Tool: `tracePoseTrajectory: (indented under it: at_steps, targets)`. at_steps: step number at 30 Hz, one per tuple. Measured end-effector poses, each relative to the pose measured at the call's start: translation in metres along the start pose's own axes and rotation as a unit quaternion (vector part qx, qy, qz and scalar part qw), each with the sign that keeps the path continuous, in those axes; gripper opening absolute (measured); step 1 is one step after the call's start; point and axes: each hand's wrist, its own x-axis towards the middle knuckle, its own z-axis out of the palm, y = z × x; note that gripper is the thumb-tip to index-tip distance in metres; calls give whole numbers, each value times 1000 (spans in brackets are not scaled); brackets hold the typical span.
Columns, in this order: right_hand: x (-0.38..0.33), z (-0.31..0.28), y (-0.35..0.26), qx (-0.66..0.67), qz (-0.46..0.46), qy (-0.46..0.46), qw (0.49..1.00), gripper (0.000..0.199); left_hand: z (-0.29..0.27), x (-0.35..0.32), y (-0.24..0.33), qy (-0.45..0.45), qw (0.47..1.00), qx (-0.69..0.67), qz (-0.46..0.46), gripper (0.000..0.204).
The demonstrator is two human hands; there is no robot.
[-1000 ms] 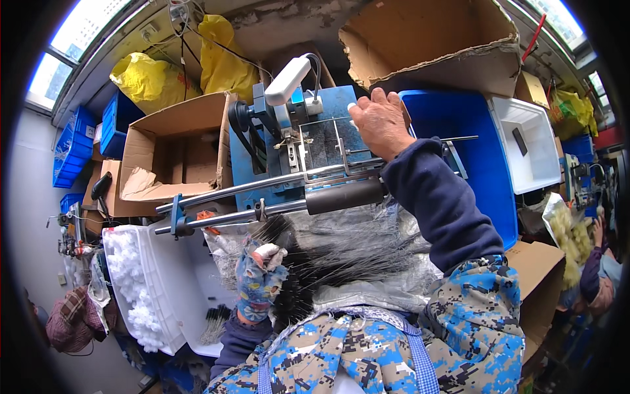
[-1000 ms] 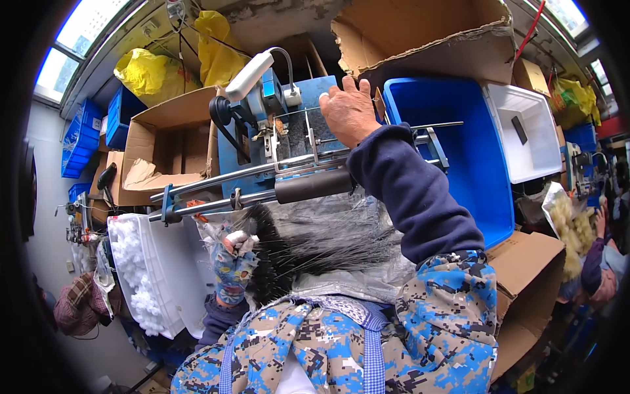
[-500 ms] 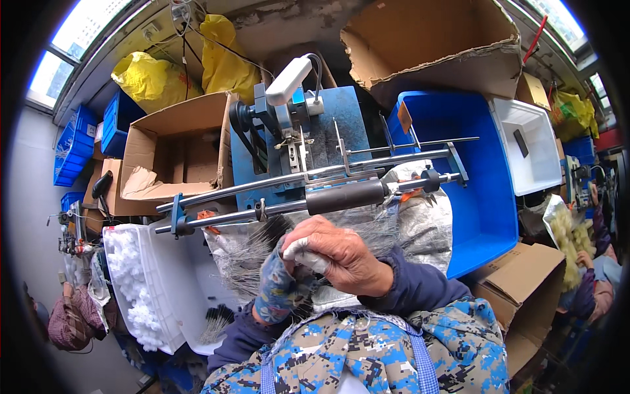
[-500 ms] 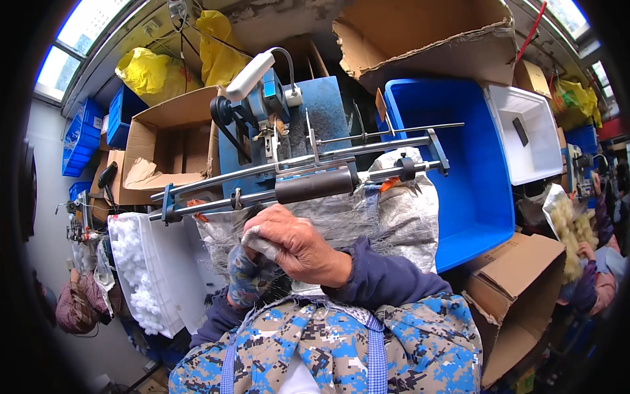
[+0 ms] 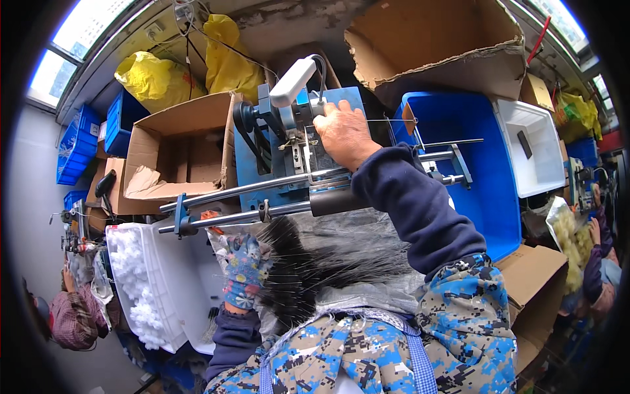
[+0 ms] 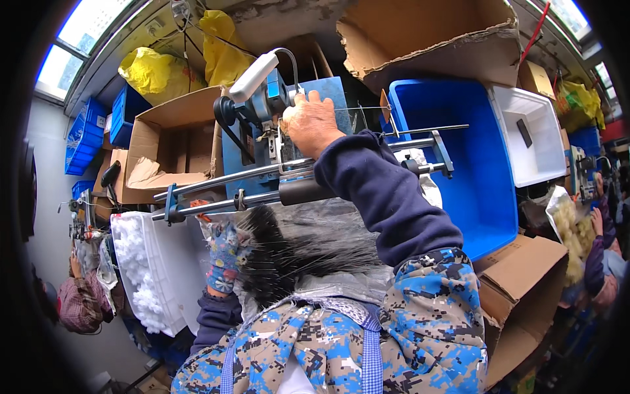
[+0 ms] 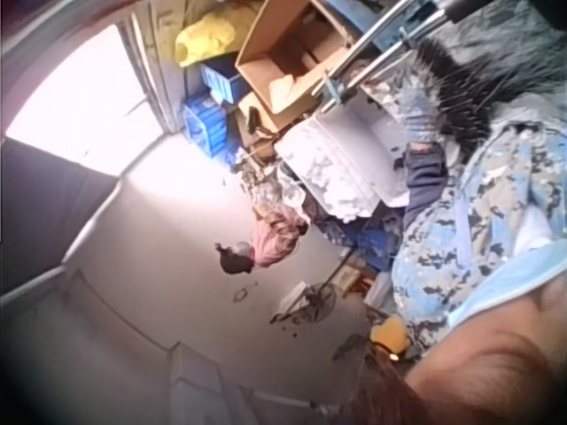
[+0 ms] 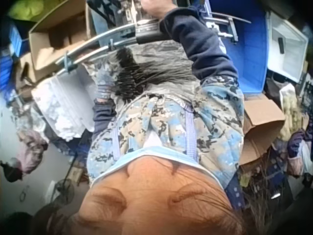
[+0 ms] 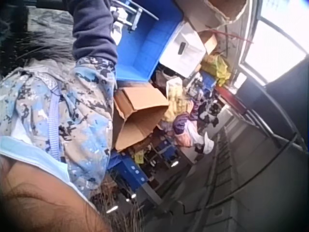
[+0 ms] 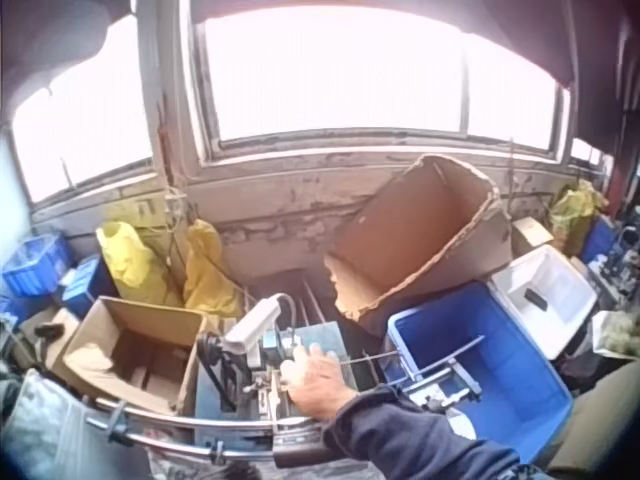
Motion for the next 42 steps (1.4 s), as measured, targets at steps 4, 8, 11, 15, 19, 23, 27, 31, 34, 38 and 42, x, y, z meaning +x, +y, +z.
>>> tracePoseTrajectory:
  at_steps: [4,8,11,15,19,23,27,31,34,38,42]
  targets:
    - [2,13,-3,-1,0,6,1000,10,6,-9,-7,-11,998,-48,-28,35]
    - [3,9,-7,-20,-4,-28,999,11,17,-9,-12,-39,996,-68,-36,38]
    - [3,10,-4,-18,-9,-16,1000,11,18,-9,-12,-52,987,-130,-76,36]
    - [2,10,-4,-18,-20,-19,999,11,9,-6,-6,15,998,-53,-17,28]
    - [1,14,-2,4,-25,-1,1000,11,5,-6,-5,21,998,-55,-4,31]
    - [6,18,-1,15,-28,-14,999,11,7,-12,-2,-46,934,-325,-141,31]
    - [8,28,5,65,5,0,998,14,-3,-5,3,-23,978,-206,-38,30]
    - [2,26,10,36,21,23,999,20,-10,-2,12,7,988,-155,-10,28]
    - [-24,9,16,-2,21,29,999,47,-16,-2,17,37,986,-161,-8,27]
    - [-42,0,8,43,44,-6,998,58,-12,7,28,51,973,-224,-8,26]
    - [-39,0,-2,44,78,-29,996,64,-24,19,45,74,967,-238,57,30]
